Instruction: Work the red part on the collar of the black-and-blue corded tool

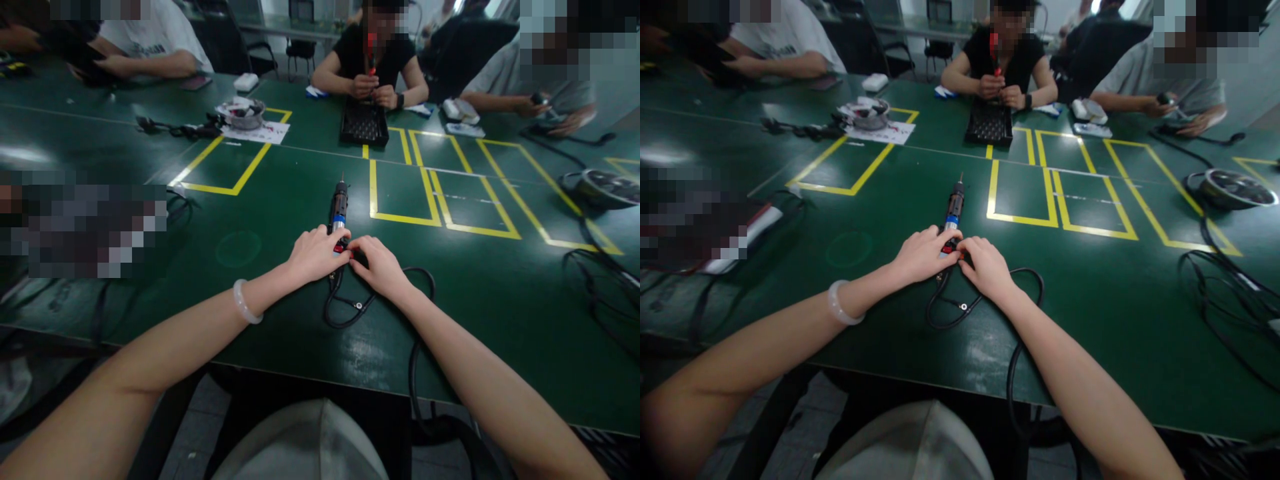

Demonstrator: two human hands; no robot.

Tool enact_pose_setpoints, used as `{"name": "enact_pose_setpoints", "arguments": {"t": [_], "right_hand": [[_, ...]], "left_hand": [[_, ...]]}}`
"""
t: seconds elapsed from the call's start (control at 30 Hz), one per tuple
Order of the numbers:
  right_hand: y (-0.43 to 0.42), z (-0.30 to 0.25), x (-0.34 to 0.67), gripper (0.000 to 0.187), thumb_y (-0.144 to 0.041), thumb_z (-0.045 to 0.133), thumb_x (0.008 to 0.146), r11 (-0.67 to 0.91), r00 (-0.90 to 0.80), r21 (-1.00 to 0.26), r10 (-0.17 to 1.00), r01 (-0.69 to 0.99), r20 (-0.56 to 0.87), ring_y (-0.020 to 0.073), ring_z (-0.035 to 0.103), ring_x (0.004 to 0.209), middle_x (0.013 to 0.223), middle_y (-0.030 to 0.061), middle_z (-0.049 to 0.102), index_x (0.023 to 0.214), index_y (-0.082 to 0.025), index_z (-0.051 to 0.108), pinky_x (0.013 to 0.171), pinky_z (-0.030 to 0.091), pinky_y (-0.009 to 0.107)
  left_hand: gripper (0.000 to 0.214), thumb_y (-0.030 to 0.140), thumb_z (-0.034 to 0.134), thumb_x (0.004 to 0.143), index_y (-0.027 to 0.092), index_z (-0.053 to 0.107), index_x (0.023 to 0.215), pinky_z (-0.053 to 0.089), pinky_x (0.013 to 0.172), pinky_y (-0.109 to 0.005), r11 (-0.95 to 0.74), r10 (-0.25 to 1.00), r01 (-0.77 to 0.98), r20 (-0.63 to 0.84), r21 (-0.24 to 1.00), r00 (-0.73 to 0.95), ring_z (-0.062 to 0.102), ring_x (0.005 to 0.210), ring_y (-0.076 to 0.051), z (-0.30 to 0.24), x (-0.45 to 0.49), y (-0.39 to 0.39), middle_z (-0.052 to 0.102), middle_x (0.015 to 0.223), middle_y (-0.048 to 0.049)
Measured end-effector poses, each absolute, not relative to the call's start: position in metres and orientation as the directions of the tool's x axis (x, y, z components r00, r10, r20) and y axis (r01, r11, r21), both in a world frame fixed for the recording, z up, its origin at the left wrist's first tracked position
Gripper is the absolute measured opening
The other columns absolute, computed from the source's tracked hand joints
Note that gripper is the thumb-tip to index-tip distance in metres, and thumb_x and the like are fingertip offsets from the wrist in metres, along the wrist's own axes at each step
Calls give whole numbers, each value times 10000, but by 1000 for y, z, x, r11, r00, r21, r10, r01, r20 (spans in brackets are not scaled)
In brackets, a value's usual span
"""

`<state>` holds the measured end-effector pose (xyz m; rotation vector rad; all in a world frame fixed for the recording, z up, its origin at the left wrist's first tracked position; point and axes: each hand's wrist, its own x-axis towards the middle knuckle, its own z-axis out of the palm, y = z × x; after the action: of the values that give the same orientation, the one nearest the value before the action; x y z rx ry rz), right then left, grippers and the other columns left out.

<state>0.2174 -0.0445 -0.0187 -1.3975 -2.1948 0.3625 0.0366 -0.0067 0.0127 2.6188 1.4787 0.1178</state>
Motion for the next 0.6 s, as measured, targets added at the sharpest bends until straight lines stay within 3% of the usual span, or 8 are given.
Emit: {"name": "enact_pose_setpoints", "arguments": {"t": [0.47, 0.6], "right_hand": [[-39, -13, 232, 70, -147, 560, 878, 422, -352, -412, 905, 808, 238, 225, 554, 863, 886, 48, 587, 889, -214, 573, 759, 427, 324], [-37, -10, 238, 85, -126, 576, 846, 380, -304, -443, 923, 812, 235, 196, 547, 780, 853, 33, 560, 866, -209, 575, 696, 410, 299]], "left_hand": [[538, 489, 351, 1017, 350, 397, 1534, 449, 875, -405, -590, 807, 802, 20, 98, 591, 637, 995, -293, 9, 15, 4, 625, 1124, -105], [538, 456, 330, 1026, 358, 374, 1553, 435, 863, -394, -608, 793, 791, 2, 74, 609, 628, 978, -284, 10, 10, 7, 619, 1107, -105]]}}
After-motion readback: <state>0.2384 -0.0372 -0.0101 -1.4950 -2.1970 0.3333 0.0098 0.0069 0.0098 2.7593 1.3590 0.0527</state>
